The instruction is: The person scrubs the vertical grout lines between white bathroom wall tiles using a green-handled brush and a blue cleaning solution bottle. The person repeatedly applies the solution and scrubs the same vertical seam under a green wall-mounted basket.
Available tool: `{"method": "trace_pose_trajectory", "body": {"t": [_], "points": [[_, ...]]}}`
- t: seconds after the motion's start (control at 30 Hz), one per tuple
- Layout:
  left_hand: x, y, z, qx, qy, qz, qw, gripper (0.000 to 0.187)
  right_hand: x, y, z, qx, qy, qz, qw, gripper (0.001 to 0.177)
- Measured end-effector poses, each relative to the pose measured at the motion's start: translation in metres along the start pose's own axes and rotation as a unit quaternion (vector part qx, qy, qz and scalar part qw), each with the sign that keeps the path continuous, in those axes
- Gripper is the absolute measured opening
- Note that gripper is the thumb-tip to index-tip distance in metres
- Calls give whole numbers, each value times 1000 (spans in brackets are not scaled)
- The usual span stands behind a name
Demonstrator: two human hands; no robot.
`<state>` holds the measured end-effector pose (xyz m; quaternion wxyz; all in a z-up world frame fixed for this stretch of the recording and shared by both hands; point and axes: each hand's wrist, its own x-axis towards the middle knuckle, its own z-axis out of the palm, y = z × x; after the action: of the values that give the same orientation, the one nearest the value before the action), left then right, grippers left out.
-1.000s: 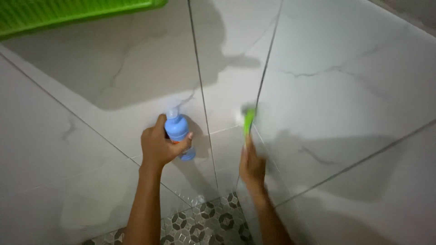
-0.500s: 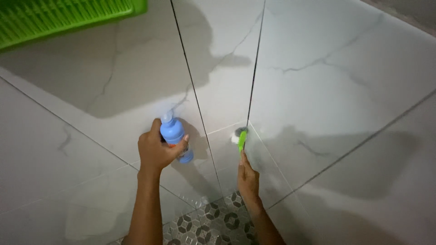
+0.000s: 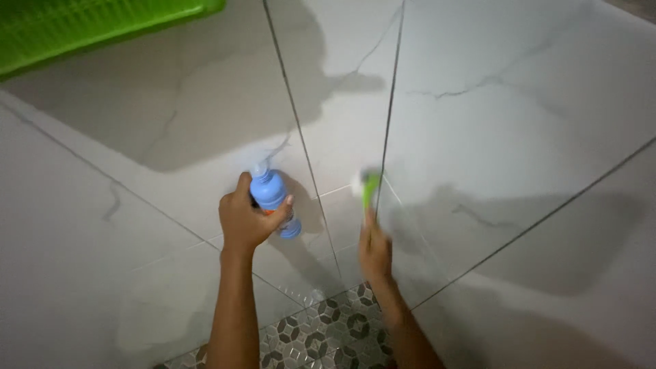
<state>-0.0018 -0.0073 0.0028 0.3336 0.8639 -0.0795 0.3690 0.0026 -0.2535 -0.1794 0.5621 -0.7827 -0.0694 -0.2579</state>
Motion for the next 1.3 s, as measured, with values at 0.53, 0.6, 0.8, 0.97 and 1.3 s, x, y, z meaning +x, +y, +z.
{"method": "trace_pose_trajectory", "body": {"t": [0.53,0.6,0.8,0.97,1.3], "points": [[2,7,-4,-9,-23,-36,999,58,52,-114,-1,-2,6,-200,980,40],[-2,-1,-3,12,-25,-38,999,61,-11,-63,18,5,-90,-114,989,43],[2,3,-13,-54,-65,-66,994,55,-4,-50,14,-104,-87,-113,984,49],[10,30,-33,-49,-109,-103,988,55,128,-228,-23,-72,14,-282,957,42],[32,67,-94,-38,-66,-84,994,56,-5,-130,-6,-117,-137,-29,983,49]]}}
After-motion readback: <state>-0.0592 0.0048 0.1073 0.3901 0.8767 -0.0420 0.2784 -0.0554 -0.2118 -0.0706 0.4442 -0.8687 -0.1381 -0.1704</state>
